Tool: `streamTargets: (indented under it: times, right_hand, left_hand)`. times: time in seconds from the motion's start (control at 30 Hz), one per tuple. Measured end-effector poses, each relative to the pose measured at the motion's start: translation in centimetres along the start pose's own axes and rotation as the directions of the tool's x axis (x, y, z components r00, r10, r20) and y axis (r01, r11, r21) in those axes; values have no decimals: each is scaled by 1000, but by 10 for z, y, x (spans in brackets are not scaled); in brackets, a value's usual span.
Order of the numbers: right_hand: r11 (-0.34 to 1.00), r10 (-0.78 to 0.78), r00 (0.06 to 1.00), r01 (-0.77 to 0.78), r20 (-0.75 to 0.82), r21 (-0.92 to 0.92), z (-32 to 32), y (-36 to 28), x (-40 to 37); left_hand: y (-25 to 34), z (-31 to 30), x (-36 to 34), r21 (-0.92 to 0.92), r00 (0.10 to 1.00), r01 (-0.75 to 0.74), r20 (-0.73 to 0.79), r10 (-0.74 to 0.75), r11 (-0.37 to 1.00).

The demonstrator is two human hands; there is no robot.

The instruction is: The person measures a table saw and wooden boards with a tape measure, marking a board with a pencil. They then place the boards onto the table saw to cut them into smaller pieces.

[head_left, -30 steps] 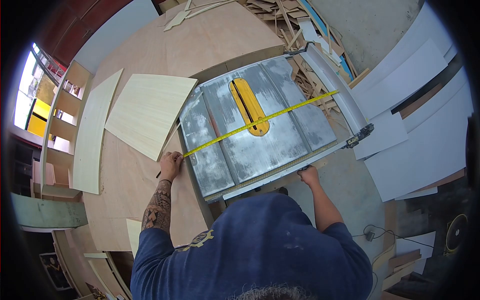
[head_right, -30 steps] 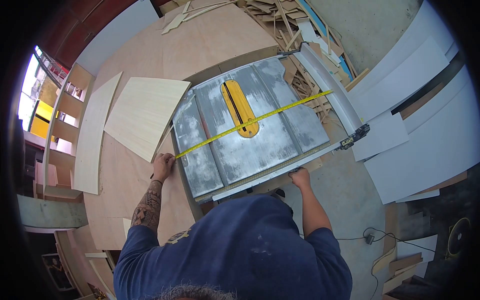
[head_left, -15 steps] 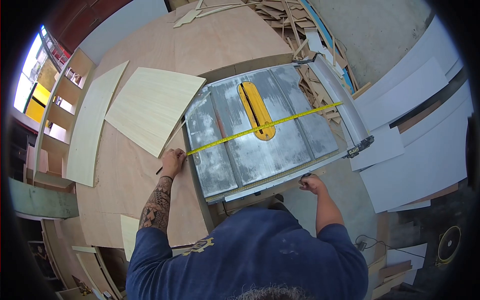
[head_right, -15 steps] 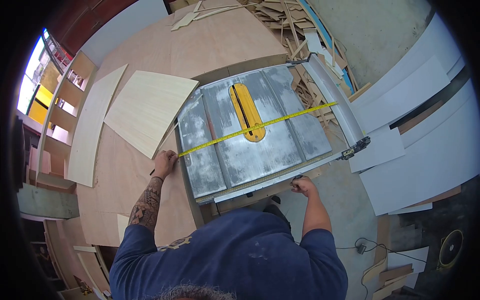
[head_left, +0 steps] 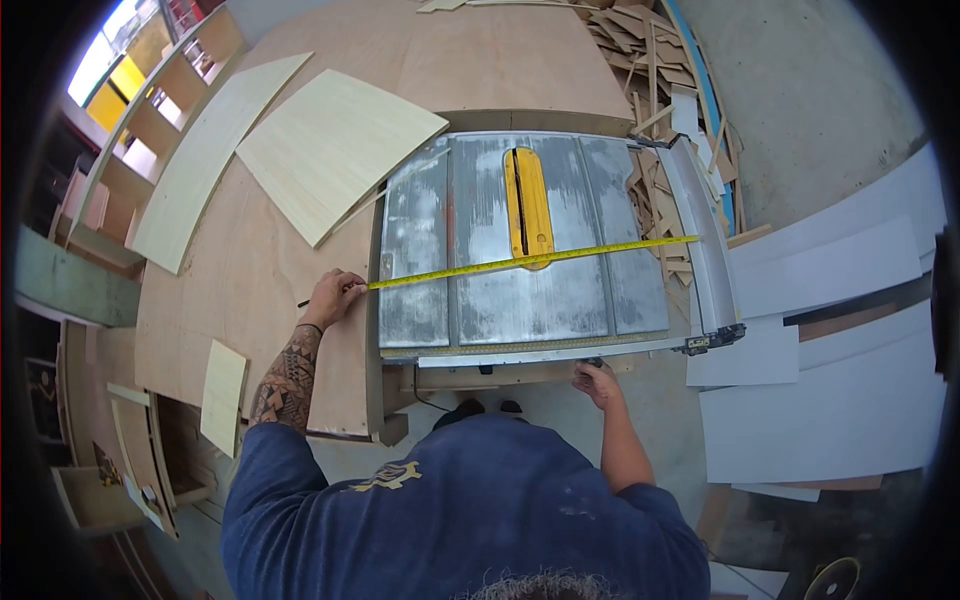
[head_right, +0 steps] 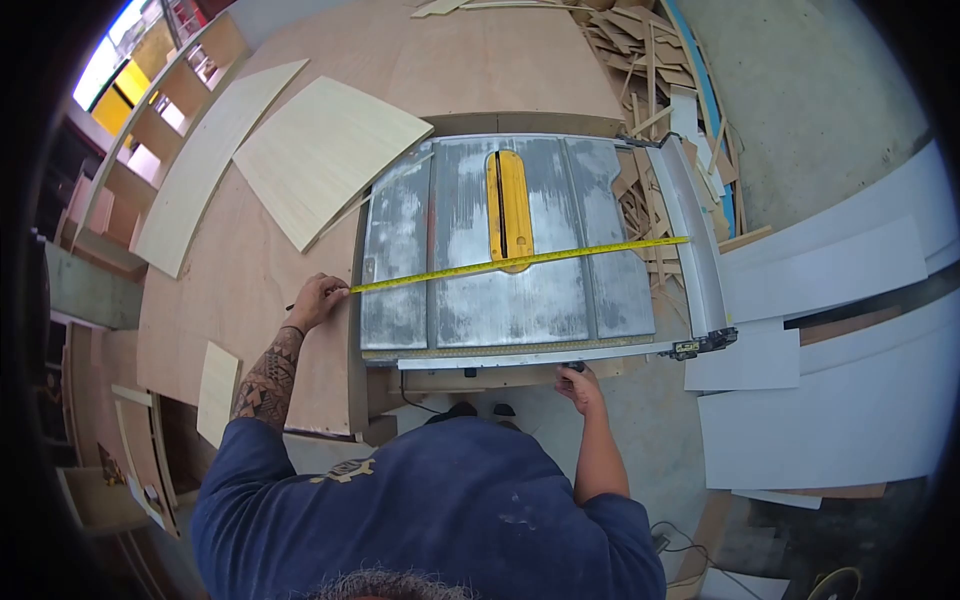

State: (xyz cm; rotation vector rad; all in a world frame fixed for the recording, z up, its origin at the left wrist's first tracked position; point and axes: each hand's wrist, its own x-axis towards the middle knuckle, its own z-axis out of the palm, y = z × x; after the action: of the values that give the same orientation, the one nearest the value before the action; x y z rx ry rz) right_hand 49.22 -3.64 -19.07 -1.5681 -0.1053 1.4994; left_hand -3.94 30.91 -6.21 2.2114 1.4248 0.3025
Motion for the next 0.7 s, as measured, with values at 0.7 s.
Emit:
streamTargets:
  times: [0.7]
  right_hand:
    - [822,-252,753,498,-607,276,-70,-22,119]
  left_hand:
    - [160,99,-304,-252,908,413,41,-416,875]
